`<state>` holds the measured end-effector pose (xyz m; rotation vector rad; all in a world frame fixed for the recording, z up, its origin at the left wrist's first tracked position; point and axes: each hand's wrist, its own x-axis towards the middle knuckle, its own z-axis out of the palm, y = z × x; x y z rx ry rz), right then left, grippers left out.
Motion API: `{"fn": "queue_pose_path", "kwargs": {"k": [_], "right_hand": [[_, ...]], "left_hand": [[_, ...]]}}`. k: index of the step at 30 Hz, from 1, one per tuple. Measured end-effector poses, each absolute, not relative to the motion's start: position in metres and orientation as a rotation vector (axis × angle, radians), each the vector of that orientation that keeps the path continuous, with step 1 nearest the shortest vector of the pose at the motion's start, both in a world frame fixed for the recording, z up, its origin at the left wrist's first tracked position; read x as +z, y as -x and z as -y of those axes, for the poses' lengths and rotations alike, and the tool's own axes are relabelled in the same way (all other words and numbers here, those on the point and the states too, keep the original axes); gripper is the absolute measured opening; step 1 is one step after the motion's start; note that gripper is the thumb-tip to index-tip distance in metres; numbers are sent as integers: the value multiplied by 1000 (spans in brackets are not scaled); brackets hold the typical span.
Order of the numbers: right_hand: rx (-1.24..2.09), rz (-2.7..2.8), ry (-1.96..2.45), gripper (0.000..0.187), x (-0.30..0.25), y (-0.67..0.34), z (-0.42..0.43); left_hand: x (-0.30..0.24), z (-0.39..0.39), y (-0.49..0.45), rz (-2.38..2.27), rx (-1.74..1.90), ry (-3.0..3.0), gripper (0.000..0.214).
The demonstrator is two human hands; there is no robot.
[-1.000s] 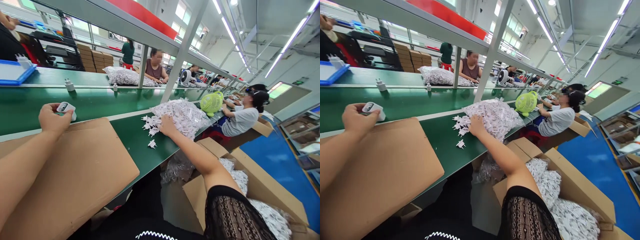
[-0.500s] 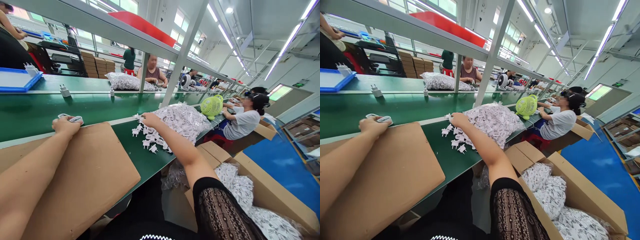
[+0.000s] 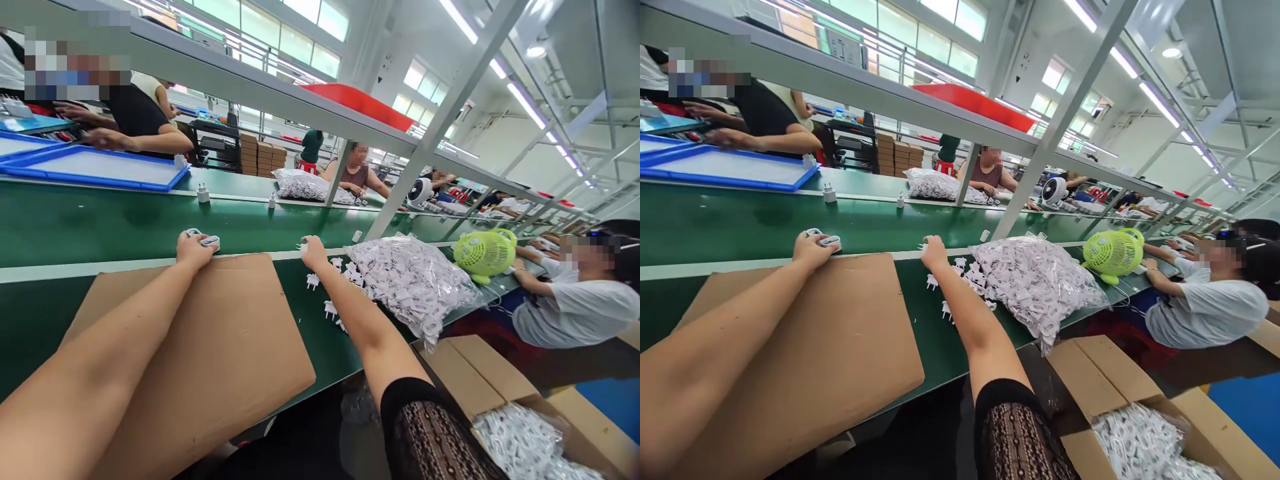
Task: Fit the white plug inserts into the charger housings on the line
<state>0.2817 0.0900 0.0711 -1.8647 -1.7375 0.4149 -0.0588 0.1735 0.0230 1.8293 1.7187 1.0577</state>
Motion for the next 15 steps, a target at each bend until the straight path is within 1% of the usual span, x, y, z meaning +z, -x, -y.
{"fn": "queue_pose_path", "kwargs": {"k": [3,5,7,8,9,11,13,15], "right_hand": [[601,1694,1605,43,72,-247,-74],[744,1670,1460,38,69,-225,-56],[995,1539,1259,31,65,-211,-37],[1151,1427,1137,34,62,-207,-28],[1302,1296,1020,41,60,-206,-21],[1497,1061,891,54,56,-207,-12],[1514,956,954,56,51,-211,-10],[1484,907,1052,52,45,-214,-12]], "left_hand": [[28,-173,55,-1877,1151,-1703,58],[35,-167,47,-1894,1205,-1707,60],[41,-153,39,-1811,1172,-1777,59],[42,-144,35,-1743,1118,-1819,57],[42,-133,32,-1668,1049,-1853,56],[37,-107,25,-1544,916,-1877,55],[28,-79,18,-1469,825,-1865,56],[18,-56,10,-1402,752,-1841,59]]}}
